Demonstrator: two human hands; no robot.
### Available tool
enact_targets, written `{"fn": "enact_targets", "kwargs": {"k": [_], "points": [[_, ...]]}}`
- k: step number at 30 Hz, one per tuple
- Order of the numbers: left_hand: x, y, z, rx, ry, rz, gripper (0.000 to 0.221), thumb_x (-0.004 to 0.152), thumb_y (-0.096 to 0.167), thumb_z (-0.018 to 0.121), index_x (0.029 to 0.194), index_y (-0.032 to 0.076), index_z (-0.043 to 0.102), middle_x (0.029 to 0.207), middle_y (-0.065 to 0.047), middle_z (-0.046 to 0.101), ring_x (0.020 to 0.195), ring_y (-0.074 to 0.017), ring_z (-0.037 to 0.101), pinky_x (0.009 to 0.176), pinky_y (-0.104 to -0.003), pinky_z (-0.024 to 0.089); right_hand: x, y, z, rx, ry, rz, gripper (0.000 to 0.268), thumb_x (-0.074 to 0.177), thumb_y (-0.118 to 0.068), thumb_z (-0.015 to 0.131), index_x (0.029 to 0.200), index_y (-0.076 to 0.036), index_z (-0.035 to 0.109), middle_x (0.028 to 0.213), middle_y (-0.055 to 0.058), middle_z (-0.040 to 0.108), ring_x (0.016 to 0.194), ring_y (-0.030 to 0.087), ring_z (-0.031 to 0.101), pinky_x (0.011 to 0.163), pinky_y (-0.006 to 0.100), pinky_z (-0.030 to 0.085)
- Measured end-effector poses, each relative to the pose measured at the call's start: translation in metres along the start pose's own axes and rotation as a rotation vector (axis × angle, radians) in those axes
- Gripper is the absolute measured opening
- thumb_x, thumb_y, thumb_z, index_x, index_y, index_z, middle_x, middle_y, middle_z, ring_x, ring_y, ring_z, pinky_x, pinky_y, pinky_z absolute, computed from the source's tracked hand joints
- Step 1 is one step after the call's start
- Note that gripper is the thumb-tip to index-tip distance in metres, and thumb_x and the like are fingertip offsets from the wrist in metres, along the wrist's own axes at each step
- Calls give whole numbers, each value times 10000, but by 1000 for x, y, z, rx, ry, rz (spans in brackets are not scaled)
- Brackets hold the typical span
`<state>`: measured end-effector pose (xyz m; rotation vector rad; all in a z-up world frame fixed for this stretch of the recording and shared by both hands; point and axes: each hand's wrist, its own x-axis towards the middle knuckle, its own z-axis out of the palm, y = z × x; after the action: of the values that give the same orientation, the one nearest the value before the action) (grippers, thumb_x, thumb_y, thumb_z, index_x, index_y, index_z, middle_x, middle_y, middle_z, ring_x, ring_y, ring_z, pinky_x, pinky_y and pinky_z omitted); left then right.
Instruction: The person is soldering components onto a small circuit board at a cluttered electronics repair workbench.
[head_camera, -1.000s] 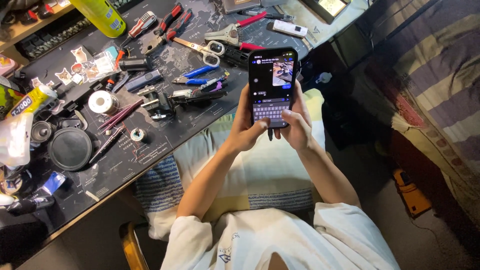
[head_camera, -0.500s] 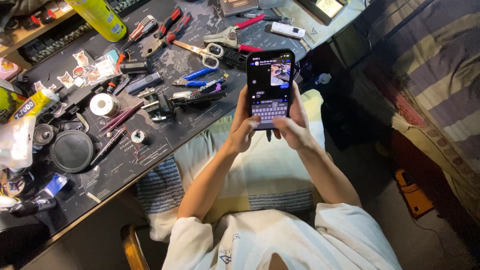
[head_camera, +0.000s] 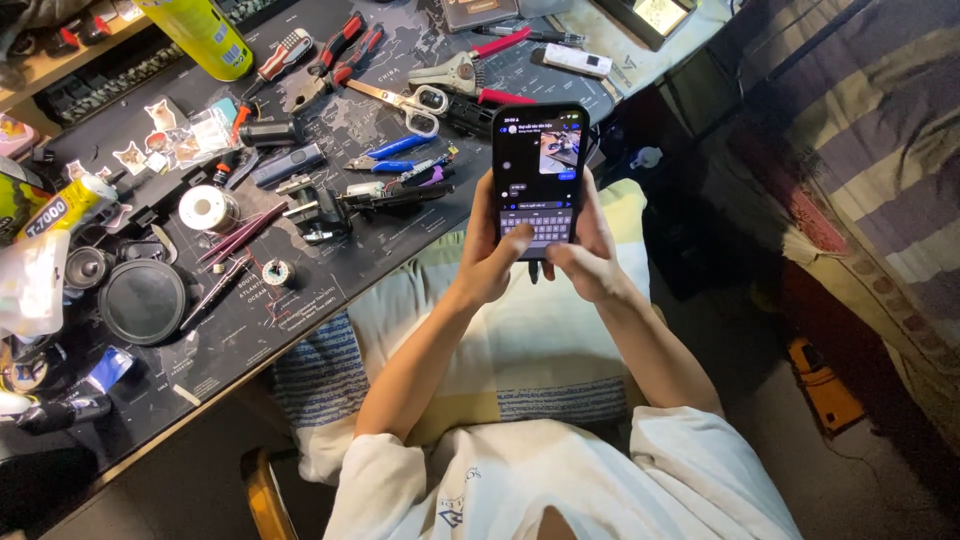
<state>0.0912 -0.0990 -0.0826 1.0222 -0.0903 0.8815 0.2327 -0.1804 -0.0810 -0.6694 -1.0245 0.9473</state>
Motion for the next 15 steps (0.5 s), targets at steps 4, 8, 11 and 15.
{"fn": "enact_targets", "kwargs": {"k": [4, 8, 11, 15], "points": [[2, 13, 8, 127, 15, 40, 763, 1071, 96, 613, 1759, 68, 285, 1486, -176, 616, 1224, -197, 645, 991, -425, 625, 4, -3, 7, -79, -9, 2, 1085, 791, 95, 602, 1753, -93, 137, 1110, 323, 724, 625, 237, 728, 398, 217, 557], [1, 20, 11, 111, 7, 40, 802, 1052, 150, 607, 1772, 87, 259, 1510, -164, 598, 1276, -193, 629, 1068, -429, 586, 4, 0, 6, 64, 33, 3, 998, 868, -50, 601, 1755, -98, 146, 1236, 340, 703, 636, 221, 724, 385, 236, 569], [2, 22, 13, 131, -10, 41, 823, 1045, 153, 618, 1778, 91, 248, 1508, -154, 598, 1288, -191, 619, 1101, -435, 566, 4, 5, 4, 49, 48, -4, 926, 930, -125, 581, 1756, -87, 165, 1230, 351, 704, 603, 206, 709, 353, 228, 540], [3, 22, 14, 151, -47, 46, 846, 1052, 152, 626, 1789, 95, 214, 1539, -160, 576, 1331, -199, 595, 1174, -443, 507, 6, 8, 2, -64, 73, -25, 833, 990, -110, 586, 1734, -70, 215, 1233, 365, 709, 537, 191, 686, 326, 222, 518]]}}
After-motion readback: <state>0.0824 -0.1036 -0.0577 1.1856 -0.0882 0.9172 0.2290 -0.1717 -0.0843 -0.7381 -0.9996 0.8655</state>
